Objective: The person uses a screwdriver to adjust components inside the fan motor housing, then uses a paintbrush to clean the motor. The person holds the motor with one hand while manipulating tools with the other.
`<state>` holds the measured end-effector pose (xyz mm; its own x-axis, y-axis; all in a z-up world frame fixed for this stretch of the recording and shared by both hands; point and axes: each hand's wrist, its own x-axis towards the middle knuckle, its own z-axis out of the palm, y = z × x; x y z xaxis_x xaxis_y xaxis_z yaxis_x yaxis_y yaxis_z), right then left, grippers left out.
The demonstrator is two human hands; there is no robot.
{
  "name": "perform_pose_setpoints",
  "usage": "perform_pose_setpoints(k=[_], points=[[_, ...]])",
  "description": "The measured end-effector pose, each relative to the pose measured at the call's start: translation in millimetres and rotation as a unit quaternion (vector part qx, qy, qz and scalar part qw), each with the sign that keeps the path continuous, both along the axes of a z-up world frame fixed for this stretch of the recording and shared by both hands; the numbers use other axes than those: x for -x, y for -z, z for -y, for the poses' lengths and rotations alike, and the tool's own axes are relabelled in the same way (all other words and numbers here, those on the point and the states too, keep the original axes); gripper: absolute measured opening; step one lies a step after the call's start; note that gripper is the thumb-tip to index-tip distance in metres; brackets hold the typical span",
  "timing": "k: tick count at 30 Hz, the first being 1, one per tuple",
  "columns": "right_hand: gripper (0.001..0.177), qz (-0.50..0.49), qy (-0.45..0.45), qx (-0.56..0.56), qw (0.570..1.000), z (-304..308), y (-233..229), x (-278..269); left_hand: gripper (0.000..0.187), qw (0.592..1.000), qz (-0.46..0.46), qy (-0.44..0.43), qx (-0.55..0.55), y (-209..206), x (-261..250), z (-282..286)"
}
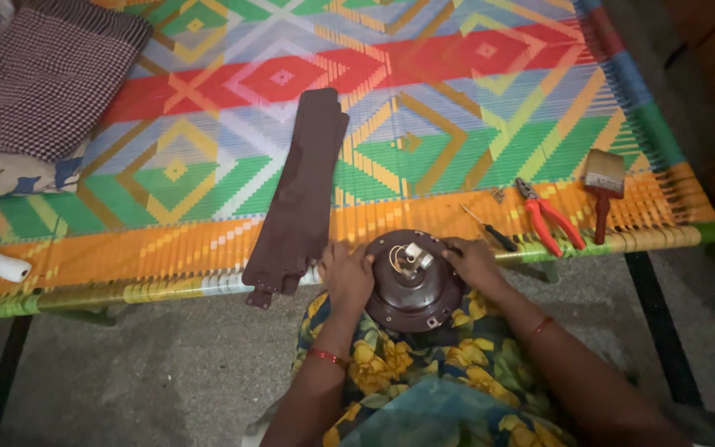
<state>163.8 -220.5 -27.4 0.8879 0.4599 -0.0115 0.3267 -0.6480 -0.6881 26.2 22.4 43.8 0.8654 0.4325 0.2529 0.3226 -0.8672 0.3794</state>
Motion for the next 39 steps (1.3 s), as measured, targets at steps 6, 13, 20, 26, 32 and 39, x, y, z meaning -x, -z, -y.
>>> perform_pose_setpoints(k=[6,13,20,26,32,39], points=[[0.029,0.035,-0.030,-0.043,0.998,28.3,27.4,-18.7,0.039,0.917,0.082,0.209,0.331,-17.7,7.5,13.0],[0.032,0.229,0.222,0.123,0.940,152.9,38.0,-85.7,0.053,0.970,0.076,0.188,0.131,32.9,4.1,-1.5],[0.038,0.242,0.264,0.280,0.891,218.5,31.7,-123.3,0.059,0.968,-0.001,0.181,0.176,44.9,20.1,-36.1],[0.051,0.172,0.273,0.422,0.847,233.1,22.8,-141.0,0.058,0.967,0.010,0.174,0.185,33.5,32.1,-21.8],[0.039,0.108,0.325,0.163,0.925,254.0,10.5,-133.1,0.058,0.970,0.025,0.177,0.166,55.5,30.6,-33.0],[0.042,0.117,0.121,0.115,0.979,231.9,-100.1,-35.5,0.052,0.966,0.063,0.188,0.168,79.2,26.0,-34.2]])
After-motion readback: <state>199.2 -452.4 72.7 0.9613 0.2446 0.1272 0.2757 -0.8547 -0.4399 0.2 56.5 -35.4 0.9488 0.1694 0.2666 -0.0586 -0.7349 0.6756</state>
